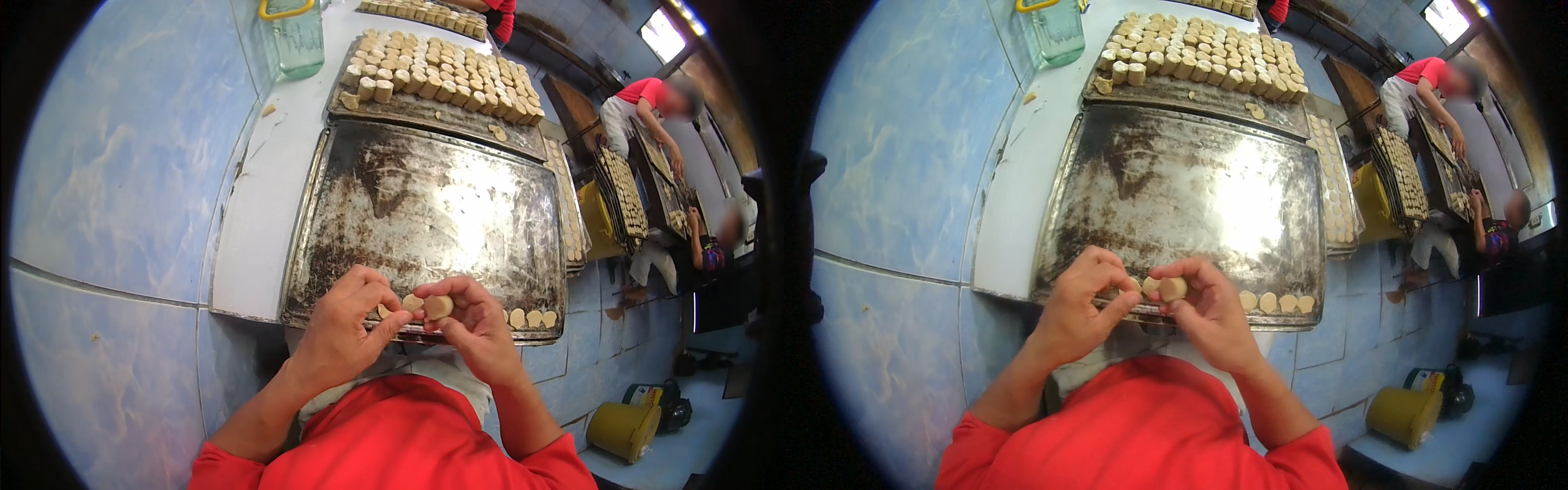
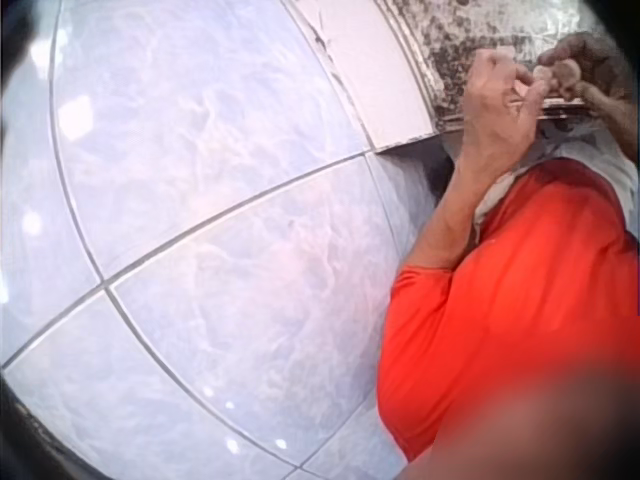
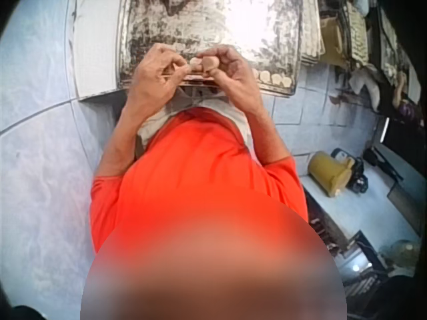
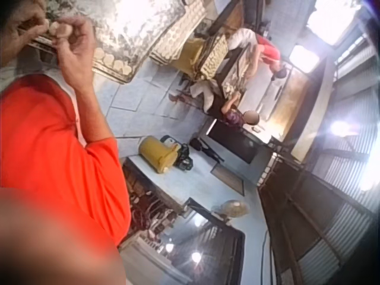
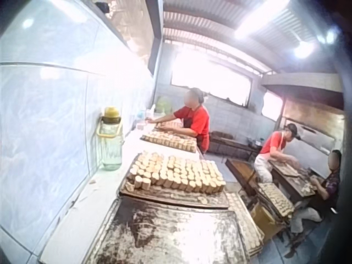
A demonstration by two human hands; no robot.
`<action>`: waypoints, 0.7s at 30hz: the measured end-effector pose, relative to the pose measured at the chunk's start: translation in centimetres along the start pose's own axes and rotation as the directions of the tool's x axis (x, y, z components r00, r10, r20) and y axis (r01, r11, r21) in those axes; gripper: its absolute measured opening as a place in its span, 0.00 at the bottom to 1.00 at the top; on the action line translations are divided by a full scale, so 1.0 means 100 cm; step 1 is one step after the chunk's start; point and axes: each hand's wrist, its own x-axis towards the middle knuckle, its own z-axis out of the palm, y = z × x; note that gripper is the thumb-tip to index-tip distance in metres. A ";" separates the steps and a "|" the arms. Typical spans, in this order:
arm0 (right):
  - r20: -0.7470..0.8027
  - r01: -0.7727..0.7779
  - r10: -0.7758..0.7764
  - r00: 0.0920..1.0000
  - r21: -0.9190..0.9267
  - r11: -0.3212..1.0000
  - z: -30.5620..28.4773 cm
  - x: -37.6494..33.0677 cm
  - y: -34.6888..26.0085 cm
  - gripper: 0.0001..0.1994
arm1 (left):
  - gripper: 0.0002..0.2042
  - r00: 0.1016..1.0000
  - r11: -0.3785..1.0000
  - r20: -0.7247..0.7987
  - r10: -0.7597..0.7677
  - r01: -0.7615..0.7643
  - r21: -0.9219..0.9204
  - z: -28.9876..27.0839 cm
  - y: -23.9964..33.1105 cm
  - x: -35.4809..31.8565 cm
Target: The person assembles small, round dough pieces by hand, stacking them into small cylindrical columns on a metal baking tray. They repeatedly pick up individual pieces and place them on top of existing stacks, filling the tray in an organized manner.
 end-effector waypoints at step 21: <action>0.136 0.038 -0.033 0.990 -0.030 0.999 0.037 0.024 0.027 0.11 | 0.07 0.998 0.999 -0.055 -0.044 0.045 0.025 -0.027 -0.003 -0.021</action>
